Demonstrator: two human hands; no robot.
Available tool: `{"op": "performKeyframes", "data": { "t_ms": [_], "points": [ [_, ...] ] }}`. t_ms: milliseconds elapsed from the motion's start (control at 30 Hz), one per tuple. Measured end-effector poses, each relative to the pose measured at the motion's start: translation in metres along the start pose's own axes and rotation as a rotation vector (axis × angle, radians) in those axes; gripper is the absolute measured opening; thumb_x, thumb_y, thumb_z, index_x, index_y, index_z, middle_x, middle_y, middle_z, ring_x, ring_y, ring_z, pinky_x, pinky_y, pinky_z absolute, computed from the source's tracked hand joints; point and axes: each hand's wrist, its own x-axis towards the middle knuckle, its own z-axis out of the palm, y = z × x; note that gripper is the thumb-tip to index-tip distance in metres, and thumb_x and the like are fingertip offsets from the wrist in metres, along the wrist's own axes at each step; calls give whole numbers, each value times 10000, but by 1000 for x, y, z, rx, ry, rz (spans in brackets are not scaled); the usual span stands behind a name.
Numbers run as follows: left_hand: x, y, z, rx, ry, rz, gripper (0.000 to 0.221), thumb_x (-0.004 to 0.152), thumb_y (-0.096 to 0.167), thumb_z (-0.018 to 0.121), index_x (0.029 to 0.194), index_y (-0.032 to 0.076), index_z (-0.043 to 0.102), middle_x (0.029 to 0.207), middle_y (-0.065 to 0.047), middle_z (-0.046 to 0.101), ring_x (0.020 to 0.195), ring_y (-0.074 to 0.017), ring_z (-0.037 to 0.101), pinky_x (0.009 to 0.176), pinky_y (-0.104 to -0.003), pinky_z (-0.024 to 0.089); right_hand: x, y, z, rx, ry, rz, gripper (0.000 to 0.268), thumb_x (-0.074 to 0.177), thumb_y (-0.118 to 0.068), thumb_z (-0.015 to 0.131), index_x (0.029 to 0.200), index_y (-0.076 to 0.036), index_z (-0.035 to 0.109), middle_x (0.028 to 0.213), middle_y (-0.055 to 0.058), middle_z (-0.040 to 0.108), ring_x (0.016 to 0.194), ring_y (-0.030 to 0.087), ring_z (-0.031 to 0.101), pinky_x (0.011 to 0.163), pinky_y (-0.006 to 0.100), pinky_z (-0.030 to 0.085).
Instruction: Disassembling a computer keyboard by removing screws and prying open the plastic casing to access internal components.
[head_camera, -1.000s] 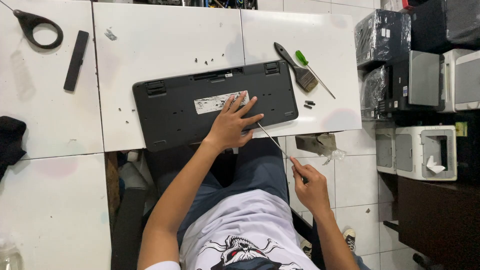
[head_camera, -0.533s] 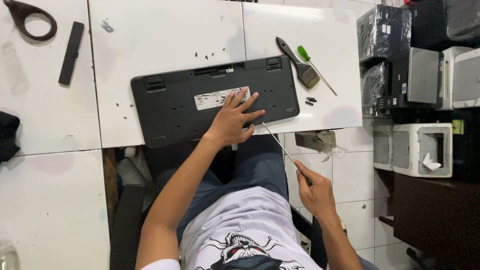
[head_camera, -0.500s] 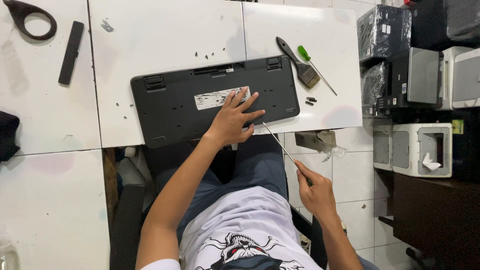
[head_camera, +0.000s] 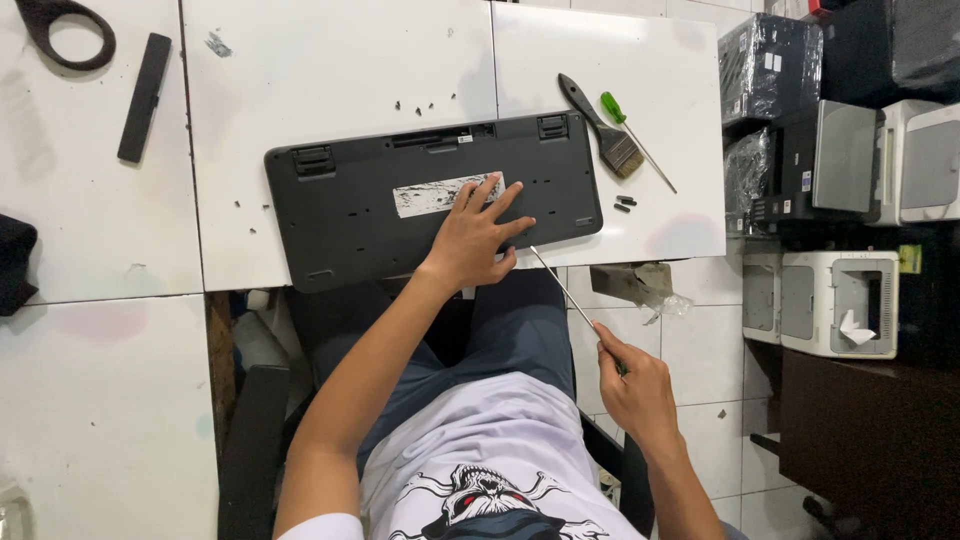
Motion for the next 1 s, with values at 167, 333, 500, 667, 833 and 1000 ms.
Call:
{"op": "performKeyframes", "data": {
  "t_ms": [167, 333, 500, 667, 833, 1000],
  "points": [
    [31, -29, 37, 91, 133, -109, 542, 1060, 510, 749, 1583, 366, 763, 1750, -82, 577, 1676, -395, 436, 1341, -603, 332, 7, -5, -12, -56, -52, 5, 428, 1109, -58, 676, 1481, -113, 882, 1104, 312, 907, 1020, 508, 881, 817, 542, 667],
    [57, -41, 40, 172, 215, -387, 752, 1228, 643, 621, 1878, 316, 430, 1901, -229, 336, 1785, -527, 179, 1398, -762, 117, 18, -17, -26, -94, -111, 82, 443, 1120, -118, 646, 1498, -126, 877, 1079, 289, 922, 963, 487, 893, 775, 537, 657],
    [59, -41, 49, 217, 201, -442, 816, 1206, 720, 576, 1889, 327, 364, 1823, -203, 435, 1744, -507, 305, 1400, -780, 129, 40, -28, -34, -269, -227, 142, 475, 1126, -153, 580, 1480, -145, 897, 1061, 234, 938, 868, 376, 918, 733, 485, 673],
    [58, -41, 46, 214, 212, -425, 823, 1194, 717, 595, 1878, 314, 379, 1802, -206, 453, 1730, -504, 316, 1391, -772, 166, 58, -54, -31, -384, -307, 155, 510, 1115, -96, 517, 1487, -8, 855, 886, 282, 901, 595, 298, 812, 596, 431, 628],
    [58, -40, 46, 226, 222, -430, 828, 1194, 718, 584, 1880, 309, 369, 1806, -206, 451, 1725, -505, 328, 1390, -764, 195, 59, -55, -27, -454, -322, 160, 485, 1099, -114, 534, 1411, -18, 892, 820, 264, 885, 596, 324, 830, 556, 435, 613],
    [59, -38, 42, 157, 208, -440, 837, 1170, 712, 615, 1862, 284, 419, 1787, -215, 472, 1722, -517, 338, 1398, -775, 181, 13, -21, 14, -278, -153, 11, 534, 1107, -18, 617, 1618, -51, 767, 1152, 349, 896, 1025, 544, 886, 842, 608, 700]
  ]
}}
